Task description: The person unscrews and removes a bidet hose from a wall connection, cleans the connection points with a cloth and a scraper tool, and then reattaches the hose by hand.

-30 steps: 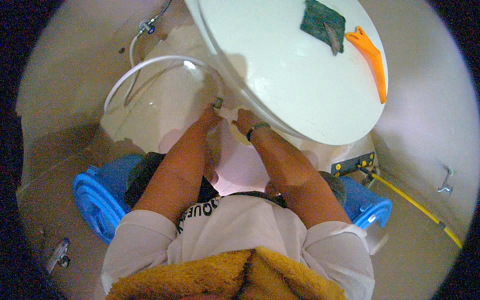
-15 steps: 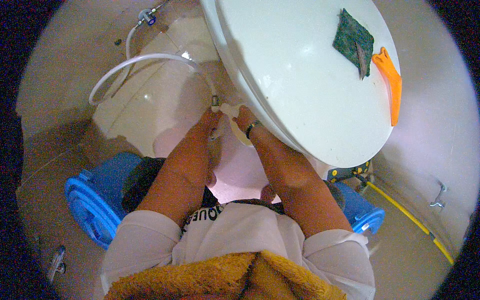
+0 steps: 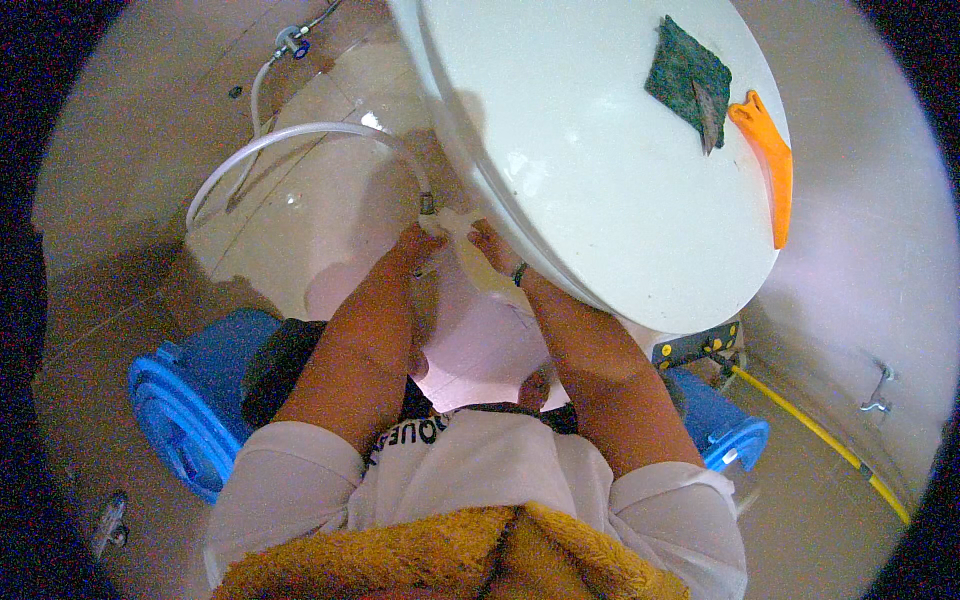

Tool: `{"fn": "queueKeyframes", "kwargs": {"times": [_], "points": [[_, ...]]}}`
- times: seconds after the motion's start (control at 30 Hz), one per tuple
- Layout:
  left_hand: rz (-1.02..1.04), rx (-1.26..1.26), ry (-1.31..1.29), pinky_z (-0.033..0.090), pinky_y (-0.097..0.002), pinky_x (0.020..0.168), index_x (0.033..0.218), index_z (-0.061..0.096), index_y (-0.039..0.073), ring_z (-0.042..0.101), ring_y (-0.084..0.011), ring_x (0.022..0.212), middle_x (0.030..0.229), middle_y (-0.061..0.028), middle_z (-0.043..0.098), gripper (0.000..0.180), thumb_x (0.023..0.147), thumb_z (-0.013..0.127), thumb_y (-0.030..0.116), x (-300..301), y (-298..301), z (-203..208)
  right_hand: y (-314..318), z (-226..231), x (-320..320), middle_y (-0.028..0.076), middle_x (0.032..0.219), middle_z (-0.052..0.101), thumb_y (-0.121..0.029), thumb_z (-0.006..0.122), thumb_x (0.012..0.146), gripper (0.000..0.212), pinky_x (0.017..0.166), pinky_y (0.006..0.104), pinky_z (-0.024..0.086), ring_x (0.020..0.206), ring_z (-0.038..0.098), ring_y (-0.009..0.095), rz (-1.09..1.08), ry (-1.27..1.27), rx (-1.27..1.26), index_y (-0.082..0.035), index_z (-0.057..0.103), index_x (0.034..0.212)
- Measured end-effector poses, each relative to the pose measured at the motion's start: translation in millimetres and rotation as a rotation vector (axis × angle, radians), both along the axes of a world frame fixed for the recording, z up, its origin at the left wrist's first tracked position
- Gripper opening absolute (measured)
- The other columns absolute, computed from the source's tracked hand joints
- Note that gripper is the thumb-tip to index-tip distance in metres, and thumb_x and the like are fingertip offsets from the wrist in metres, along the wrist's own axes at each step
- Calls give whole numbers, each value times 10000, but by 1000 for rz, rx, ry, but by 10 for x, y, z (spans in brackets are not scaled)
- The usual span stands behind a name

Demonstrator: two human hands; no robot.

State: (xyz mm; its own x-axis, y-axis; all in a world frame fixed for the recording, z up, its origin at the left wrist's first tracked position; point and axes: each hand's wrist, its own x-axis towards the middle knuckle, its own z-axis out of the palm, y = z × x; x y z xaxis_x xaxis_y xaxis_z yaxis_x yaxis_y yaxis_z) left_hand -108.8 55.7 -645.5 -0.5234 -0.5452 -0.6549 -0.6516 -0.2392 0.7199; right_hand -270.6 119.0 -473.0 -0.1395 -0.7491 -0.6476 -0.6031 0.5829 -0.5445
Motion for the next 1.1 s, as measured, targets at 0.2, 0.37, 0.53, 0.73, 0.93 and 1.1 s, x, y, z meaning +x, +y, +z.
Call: {"fn": "queueKeyframes", "kwargs": {"times": [0.2,0.37,0.53,0.73,0.93,1.1], "points": [[-33,-92,48,417,-344,736,943,535,60,533,-260,866,907,-117,567,344,651,619,221,-81,31,35,112,-337,21,145,1007,525,-309,392,817,373,820,337,370,940,492,274,2,-40,-94,-27,479,1045],[-200,-139,-265,421,-369,729,943,535,62,533,-295,850,894,-144,566,344,683,553,286,114,-8,-16,86,-384,144,158,1040,501,-312,379,812,390,842,356,354,969,466,293,140,15,-109,-13,482,1041],[-352,-228,-465,417,-369,743,954,528,74,527,-298,853,900,-137,562,356,729,483,347,164,33,-169,-23,-221,176,164,1034,503,-315,393,805,394,850,357,347,969,466,293,240,55,-75,-5,492,1026],[-408,-339,-168,415,-349,742,930,532,78,525,-272,849,912,-115,562,301,729,497,299,183,50,-489,-71,-104,165,164,1017,511,-313,395,804,382,841,361,352,958,473,295,311,131,16,-9,503,1009],[-322,-148,-370,421,-348,730,919,540,94,535,-258,834,898,-96,570,272,704,519,259,120,93,-631,-95,-172,178,162,1000,519,-308,394,805,368,829,367,361,943,481,297,300,161,52,-15,511,993],[-307,-164,-457,427,-356,733,913,542,42,539,-279,854,901,-143,565,289,667,554,195,-71,77,-213,-115,-165,166,160,986,525,-304,393,806,356,818,371,368,930,488,298,302,169,62,-19,518,979]]}}
